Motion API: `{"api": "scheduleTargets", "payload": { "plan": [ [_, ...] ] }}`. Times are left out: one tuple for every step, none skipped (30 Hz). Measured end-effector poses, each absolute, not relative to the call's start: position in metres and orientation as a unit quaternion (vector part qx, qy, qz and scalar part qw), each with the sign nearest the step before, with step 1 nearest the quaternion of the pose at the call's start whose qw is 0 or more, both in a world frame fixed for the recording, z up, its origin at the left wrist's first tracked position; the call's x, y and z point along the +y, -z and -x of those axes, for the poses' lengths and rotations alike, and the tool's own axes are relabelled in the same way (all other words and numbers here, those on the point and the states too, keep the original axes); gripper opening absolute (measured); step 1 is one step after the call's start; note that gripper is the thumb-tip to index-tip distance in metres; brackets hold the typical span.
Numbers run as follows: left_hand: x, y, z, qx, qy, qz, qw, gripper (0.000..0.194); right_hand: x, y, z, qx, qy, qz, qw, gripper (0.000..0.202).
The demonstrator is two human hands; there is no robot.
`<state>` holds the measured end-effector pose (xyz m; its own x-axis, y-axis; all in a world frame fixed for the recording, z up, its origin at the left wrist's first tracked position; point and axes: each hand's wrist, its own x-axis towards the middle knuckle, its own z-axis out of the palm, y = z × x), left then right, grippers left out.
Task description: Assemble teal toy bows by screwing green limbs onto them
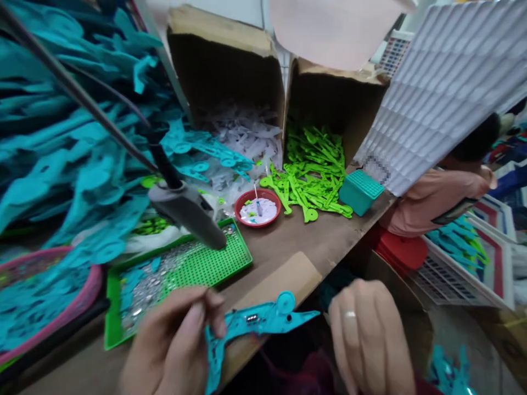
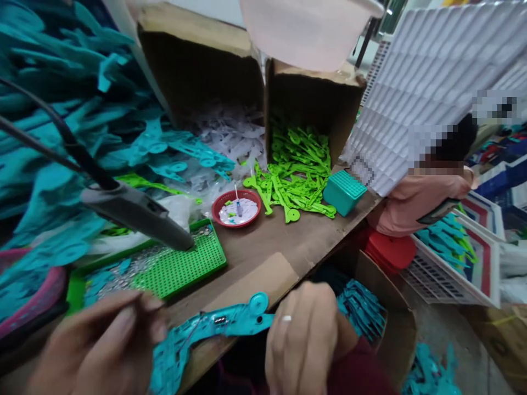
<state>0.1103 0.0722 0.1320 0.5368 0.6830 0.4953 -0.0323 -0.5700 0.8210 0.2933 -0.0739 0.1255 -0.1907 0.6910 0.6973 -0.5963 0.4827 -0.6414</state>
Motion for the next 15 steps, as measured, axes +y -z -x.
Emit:
{"api": "scheduleTargets", "payload": {
  "plan": [
    [0.072,-0.137,-0.143,0.212,-0.374,-0.796,0.426,0.034,-0.084,-0.128,-0.292,-0.571,-0.543,0.111,0.606,0.033],
    [0.072,-0.138,-0.179,0.185,-0.283,-0.847,0.411,0.032,-0.094,-0.13,-0.29,-0.548,-0.571,0.185,0.582,0.04],
    [0.071,-0.136,-0.214,0.143,-0.19,-0.9,0.366,0.03,-0.101,-0.131,-0.288,-0.526,-0.589,0.241,0.564,0.043],
    [0.07,-0.132,-0.249,0.112,-0.116,-0.939,0.303,0.03,-0.107,-0.131,-0.285,-0.516,-0.598,0.274,0.549,0.044],
    [0.068,-0.125,-0.281,0.111,-0.102,-0.948,0.282,0.031,-0.11,-0.13,-0.28,-0.517,-0.6,0.289,0.538,0.044],
    [0.065,-0.118,-0.31,0.116,-0.099,-0.95,0.271,0.032,-0.113,-0.127,-0.276,-0.521,-0.601,0.299,0.527,0.043],
    [0.063,-0.111,-0.333,0.129,-0.1,-0.952,0.26,0.03,-0.114,-0.123,-0.27,-0.516,-0.605,0.316,0.518,0.042],
    [0.06,-0.104,-0.352,0.144,-0.101,-0.952,0.25,0.027,-0.115,-0.118,-0.265,-0.495,-0.611,0.339,0.517,0.04],
    [0.058,-0.099,-0.365,0.16,-0.106,-0.951,0.242,0.027,-0.116,-0.113,-0.261,-0.458,-0.616,0.367,0.525,0.038],
    [0.056,-0.094,-0.374,0.175,-0.112,-0.95,0.235,0.029,-0.118,-0.107,-0.258,-0.408,-0.617,0.398,0.543,0.038],
    [0.055,-0.091,-0.378,0.187,-0.119,-0.948,0.23,0.03,-0.119,-0.102,-0.256,-0.353,-0.607,0.432,0.566,0.039],
    [0.055,-0.088,-0.378,0.195,-0.126,-0.946,0.227,0.031,-0.12,-0.098,-0.256,-0.306,-0.582,0.468,0.591,0.041],
    [0.055,-0.087,-0.376,0.199,-0.133,-0.944,0.225,0.03,-0.12,-0.094,-0.257,-0.278,-0.545,0.503,0.611,0.041],
    [0.056,-0.086,-0.373,0.199,-0.139,-0.944,0.224,0.031,-0.12,-0.092,-0.259,-0.268,-0.5,0.537,0.625,0.039],
    [0.058,-0.086,-0.369,0.194,-0.143,-0.944,0.225,0.032,-0.119,-0.09,-0.262,-0.269,-0.453,0.568,0.633,0.036]
  ]
}}
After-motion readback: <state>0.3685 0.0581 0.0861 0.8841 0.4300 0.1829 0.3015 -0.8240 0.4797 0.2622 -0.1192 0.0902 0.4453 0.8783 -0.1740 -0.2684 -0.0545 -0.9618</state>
